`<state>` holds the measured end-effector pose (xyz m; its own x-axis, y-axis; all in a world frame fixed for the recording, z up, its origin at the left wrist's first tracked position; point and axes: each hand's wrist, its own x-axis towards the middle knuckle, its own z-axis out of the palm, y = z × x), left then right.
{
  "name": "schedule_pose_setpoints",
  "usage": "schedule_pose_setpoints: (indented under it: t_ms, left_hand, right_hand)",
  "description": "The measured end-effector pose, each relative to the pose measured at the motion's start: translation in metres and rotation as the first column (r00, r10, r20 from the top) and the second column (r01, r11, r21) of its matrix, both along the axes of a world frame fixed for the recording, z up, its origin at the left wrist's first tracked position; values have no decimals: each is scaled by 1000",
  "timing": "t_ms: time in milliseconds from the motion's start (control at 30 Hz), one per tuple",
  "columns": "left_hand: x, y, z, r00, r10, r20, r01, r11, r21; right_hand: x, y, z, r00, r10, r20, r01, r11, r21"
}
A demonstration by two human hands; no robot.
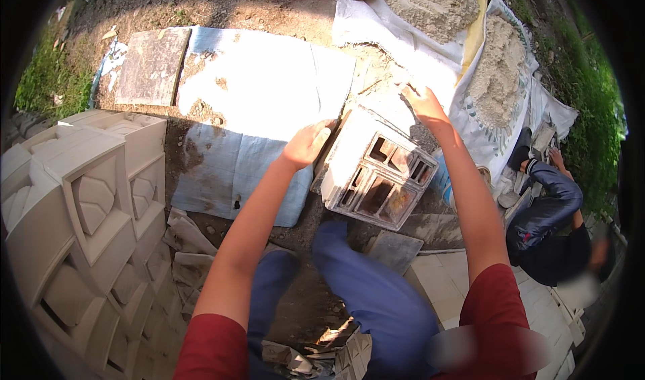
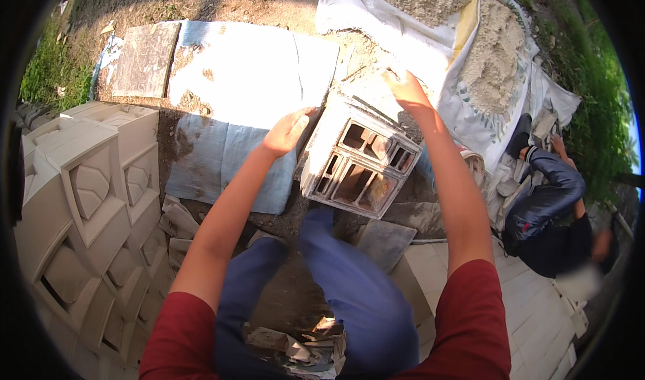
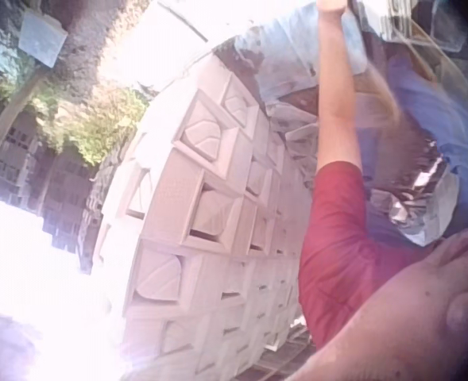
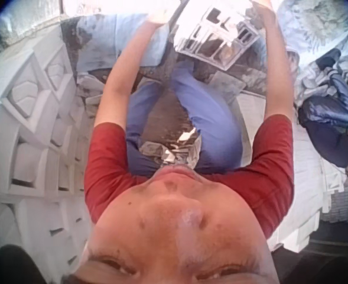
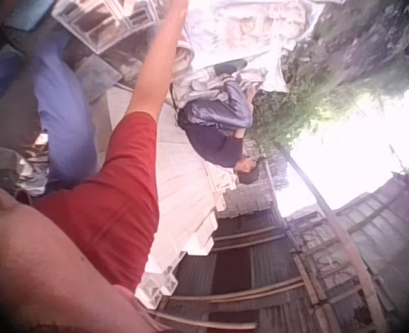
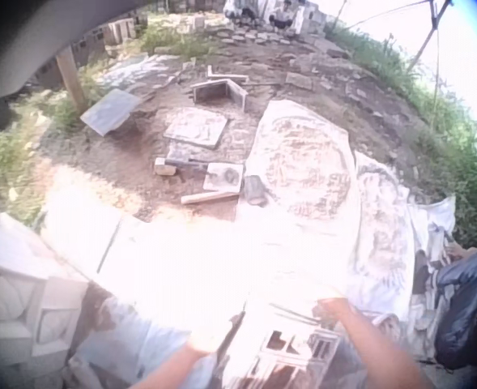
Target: The person cleans the interior of a decorative concrete block by hand, then uses a hammer to tap a chisel inside the block to remove excess material.
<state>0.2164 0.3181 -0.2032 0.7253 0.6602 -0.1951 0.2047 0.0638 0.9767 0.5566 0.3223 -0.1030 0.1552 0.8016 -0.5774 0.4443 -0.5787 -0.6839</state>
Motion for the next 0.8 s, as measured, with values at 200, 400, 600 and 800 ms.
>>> schedule_pose_setpoints:
  t_ms: [200, 400, 600, 800]
  left_hand:
    - [44, 11, -27, 970, 72, 233, -54, 995, -80]
    - [76, 10, -33, 967, 43, 249, 20, 970, -243]
    - [66, 24, -82, 956, 35, 292, 77, 929, -363]
    - [78, 19, -81, 959, 72, 273, 79, 860, -505]
  right_hand:
    - [30, -151, -32, 590, -680, -435, 722, 685, -93]
    - [12, -219, -34, 566, -695, -442, 814, 557, 166]
    - [-51, -240, -52, 203, -655, -728, 877, 452, -162]
    - [-60, -248, -59, 115, -725, -679, 892, 375, -251]
